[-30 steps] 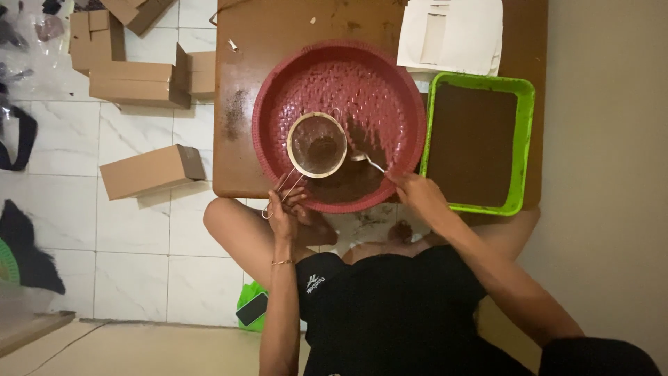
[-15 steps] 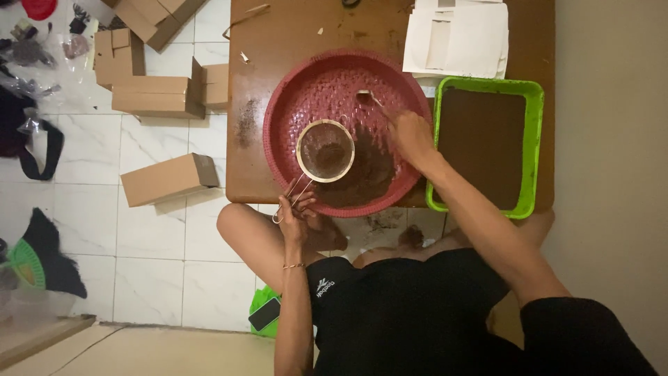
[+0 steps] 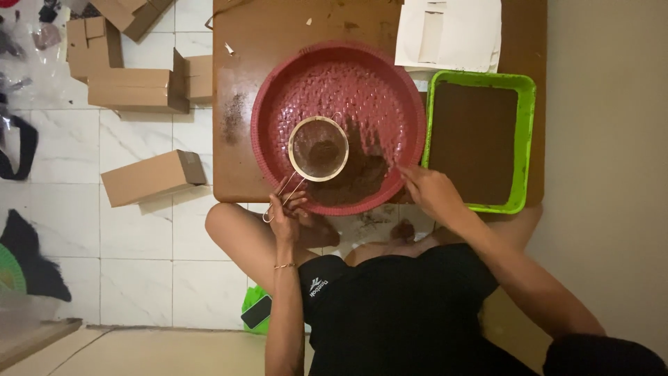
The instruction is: The person sits on the floor and uses a spoon to scoop a brown powder from a red bowl into a metal sieve. They then shake the sieve over a green rectangular tray to sift the powder, repeating the scooping and sifting process multiple times.
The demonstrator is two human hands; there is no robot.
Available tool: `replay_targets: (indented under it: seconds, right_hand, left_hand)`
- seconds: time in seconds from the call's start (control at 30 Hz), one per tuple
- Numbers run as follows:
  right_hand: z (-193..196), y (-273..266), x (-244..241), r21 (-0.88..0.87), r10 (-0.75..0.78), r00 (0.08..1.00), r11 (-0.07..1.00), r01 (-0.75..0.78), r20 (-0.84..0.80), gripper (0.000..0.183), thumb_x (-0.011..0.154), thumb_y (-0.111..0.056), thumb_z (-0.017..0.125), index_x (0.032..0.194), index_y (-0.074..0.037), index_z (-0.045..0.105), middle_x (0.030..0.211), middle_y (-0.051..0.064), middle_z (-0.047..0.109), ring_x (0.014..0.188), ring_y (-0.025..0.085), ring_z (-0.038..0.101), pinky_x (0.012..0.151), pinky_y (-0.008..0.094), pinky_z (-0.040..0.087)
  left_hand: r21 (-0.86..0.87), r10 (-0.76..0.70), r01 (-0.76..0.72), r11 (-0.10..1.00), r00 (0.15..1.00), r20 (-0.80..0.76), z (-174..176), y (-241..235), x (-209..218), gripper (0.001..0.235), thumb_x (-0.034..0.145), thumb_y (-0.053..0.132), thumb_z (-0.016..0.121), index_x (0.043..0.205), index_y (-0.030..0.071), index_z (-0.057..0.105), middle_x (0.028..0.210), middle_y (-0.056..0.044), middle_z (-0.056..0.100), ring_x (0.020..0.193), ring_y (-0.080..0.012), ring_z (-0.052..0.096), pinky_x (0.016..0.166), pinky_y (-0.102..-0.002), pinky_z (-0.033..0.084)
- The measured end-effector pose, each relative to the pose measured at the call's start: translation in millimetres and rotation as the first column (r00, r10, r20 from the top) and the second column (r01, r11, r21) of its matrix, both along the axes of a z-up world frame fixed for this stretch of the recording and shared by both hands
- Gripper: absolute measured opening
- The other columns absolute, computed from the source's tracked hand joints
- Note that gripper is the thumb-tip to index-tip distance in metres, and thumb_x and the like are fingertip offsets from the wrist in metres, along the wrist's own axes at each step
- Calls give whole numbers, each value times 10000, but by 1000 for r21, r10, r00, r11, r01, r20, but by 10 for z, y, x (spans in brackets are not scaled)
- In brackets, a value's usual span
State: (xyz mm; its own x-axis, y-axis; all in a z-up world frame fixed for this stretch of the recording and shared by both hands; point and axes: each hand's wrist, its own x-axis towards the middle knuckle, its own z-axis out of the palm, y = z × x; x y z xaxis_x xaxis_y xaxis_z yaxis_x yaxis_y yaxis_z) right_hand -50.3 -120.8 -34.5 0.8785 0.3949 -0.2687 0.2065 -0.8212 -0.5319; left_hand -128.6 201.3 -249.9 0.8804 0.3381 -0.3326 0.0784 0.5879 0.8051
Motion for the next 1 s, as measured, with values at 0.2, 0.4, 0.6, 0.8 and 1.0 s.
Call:
replay_targets:
  seconds: [0.2, 0.4, 0.6, 0.8, 1.0]
  right_hand:
    - [-161, 258, 448, 63, -21, 973, 998, 6, 232, 393, 1093, -171, 441, 1435, -84, 613, 1203, 264, 708, 1046, 483, 672, 892, 571, 532]
    - [-618, 393, 703, -121, 28, 969, 993, 2, 246, 319, 1053, -177, 490, 1213, -66, 743, 1108, 230, 739, 983, 452, 718, 810, 556, 567]
    - [-500, 49, 63, -152, 66, 993, 987, -51, 97, 377, 996, -61, 485, 1293, -94, 713, 1208, 236, 727, 1020, 452, 723, 866, 548, 582]
    - [-325, -138, -138, -68, 2, 995, 998, 5, 102, 339, 986, -128, 581, 1291, -108, 726, 1290, 233, 698, 1121, 411, 695, 859, 499, 587]
    - [-1004, -256, 184, -5, -123, 978, 992, 125, 170, 397, 1054, -132, 491, 1406, -115, 673, 1347, 185, 684, 1261, 376, 630, 1002, 495, 525]
  left_hand:
    - [5, 20, -20, 1000, 1000, -7, 114, -38, 3, 533, 1096, 480, 305, 1412, 110, 523, 1023, -240, 747, 797, -244, 782, 438, -293, 610]
    - [5, -3, 3, 1000, 1000, -30, 137, -17, 0, 553, 1086, 500, 332, 1436, 105, 499, 1055, -228, 745, 805, -235, 775, 446, -277, 608]
    - [49, 33, -30, 998, 997, -73, 60, -35, -26, 563, 1088, 508, 332, 1422, 95, 517, 1066, -245, 743, 723, -256, 774, 421, -317, 601]
    - [-17, 25, -26, 1000, 998, -61, -37, 11, -12, 571, 1084, 524, 336, 1476, 131, 469, 1074, -247, 734, 712, -256, 770, 394, -299, 595]
    - [15, 9, -8, 1000, 997, -76, 152, -20, -8, 527, 1088, 507, 322, 1435, 158, 511, 1061, -190, 748, 725, -179, 763, 421, -252, 589]
